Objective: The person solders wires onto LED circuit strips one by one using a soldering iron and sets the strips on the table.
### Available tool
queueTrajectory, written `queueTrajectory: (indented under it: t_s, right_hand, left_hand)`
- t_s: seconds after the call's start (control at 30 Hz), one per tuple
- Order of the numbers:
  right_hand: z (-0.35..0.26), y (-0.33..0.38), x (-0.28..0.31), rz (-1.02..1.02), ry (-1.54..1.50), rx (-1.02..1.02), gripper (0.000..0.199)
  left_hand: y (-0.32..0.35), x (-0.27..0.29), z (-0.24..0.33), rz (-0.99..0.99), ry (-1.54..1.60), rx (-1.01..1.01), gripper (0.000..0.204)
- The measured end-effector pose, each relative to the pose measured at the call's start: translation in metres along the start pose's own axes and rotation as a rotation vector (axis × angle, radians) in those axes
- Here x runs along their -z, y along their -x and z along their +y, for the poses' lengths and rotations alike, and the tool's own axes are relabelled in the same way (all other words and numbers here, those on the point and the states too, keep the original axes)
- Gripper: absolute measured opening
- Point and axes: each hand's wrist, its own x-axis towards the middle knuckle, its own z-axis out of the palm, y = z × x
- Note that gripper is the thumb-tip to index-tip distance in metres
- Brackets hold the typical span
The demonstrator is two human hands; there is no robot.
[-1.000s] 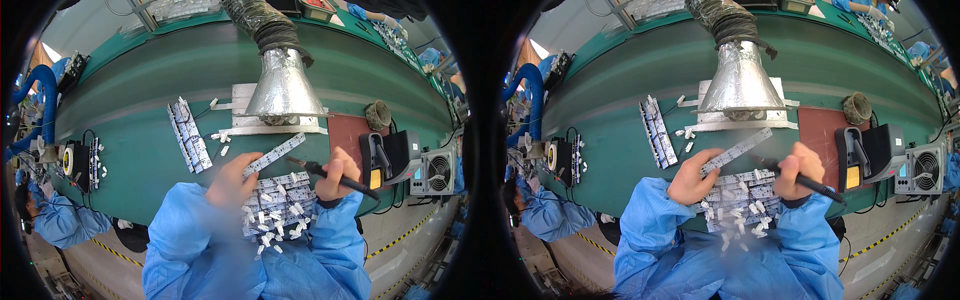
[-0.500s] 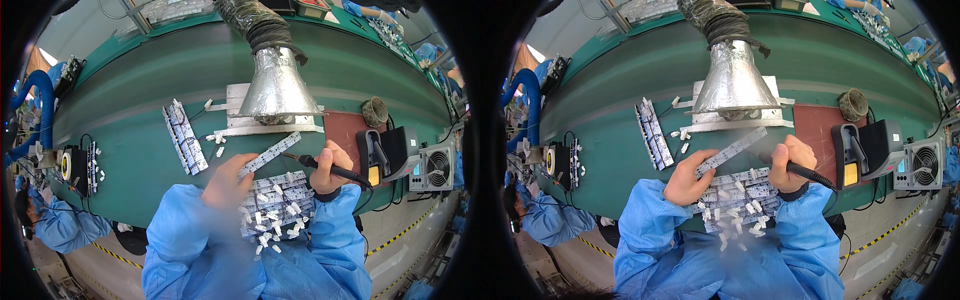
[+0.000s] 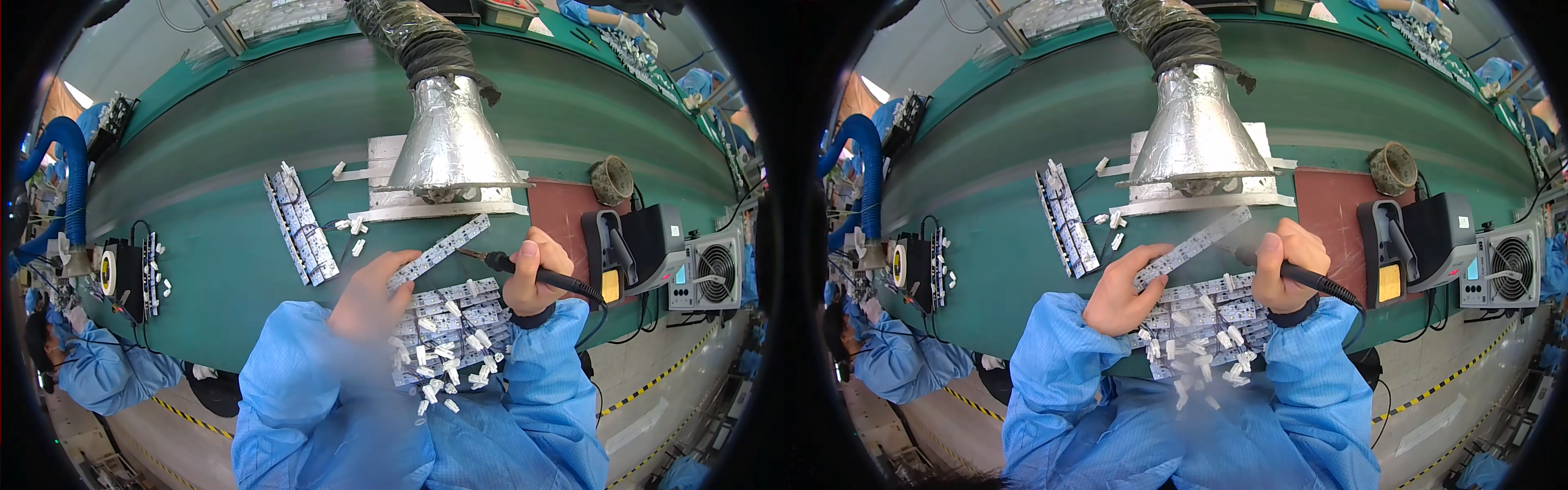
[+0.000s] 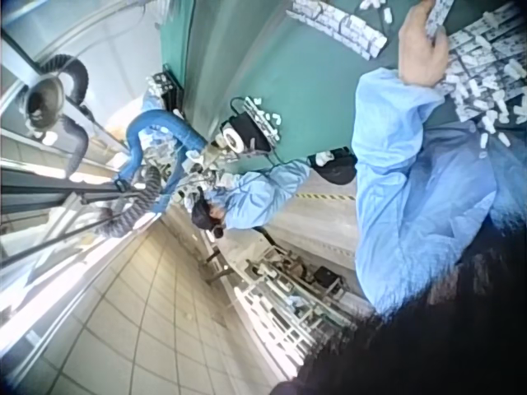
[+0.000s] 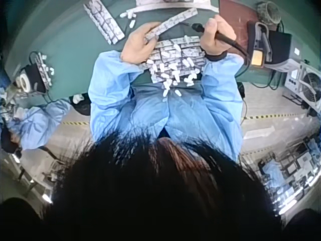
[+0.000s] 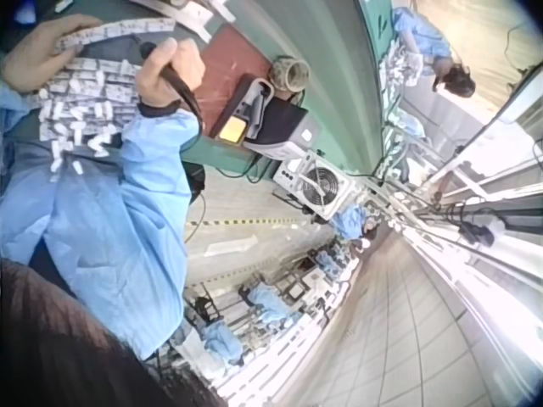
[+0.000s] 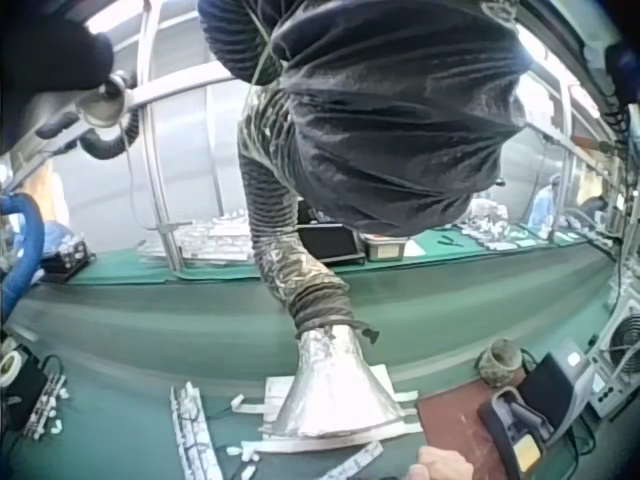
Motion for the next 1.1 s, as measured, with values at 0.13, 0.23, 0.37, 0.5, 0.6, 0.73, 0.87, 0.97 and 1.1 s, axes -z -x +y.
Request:
queueTrajectory:
  t_s: [0.13, 0.23, 0.37, 0.5, 0.6, 0.73, 0.87, 0.97, 1.1]
  right_hand:
    - [0.001, 0.0, 0.0, 0.007, 0.013, 0.014, 0.033]
    - [-0.001, 0.0, 0.0, -0.002, 0.025, 0.008, 0.034]
    - [-0.002, 0.001, 0.001, 0.042, 0.021, -0.036, 0.034]
    - [0.002, 0.001, 0.008, 0.297, 0.027, -0.116, 0.036]
    - [0.007, -0.004, 0.013, 0.394, 0.064, -0.137, 0.037]
    - [0.009, -0.004, 0.016, 0.369, 0.109, -0.185, 0.036]
    - [0.013, -0.005, 0.014, 0.283, 0.119, -0.178, 0.036]
    - [0.017, -0.004, 0.012, 0.28, 0.132, -0.174, 0.036]
    - [0.017, -0.005, 0.009, 0.254, 0.131, -0.17, 0.037]
  left_hand:
    - [-0.001, 0.0, -0.001, -0.003, -0.016, -0.005, 0.038]
    - [0.0, 0.0, -0.003, -0.004, -0.019, -0.008, 0.038]
    - [0.0, 0.001, -0.002, 0.011, -0.009, -0.028, 0.038]
    - [0.001, 0.001, -0.003, 0.007, 0.063, 0.035, 0.04]
    - [0.002, 0.004, 0.0, 0.028, 0.032, 0.009, 0.04]
    - [0.003, 0.015, 0.012, -0.01, 0.013, 0.094, 0.039]
    - [0.007, 0.013, 0.003, 0.025, -0.049, -0.051, 0.04]
    - [0.007, 0.012, 0.004, 0.02, -0.076, -0.047, 0.041]
    - [0.01, 0.011, 0.004, 0.034, -0.116, -0.054, 0.041]
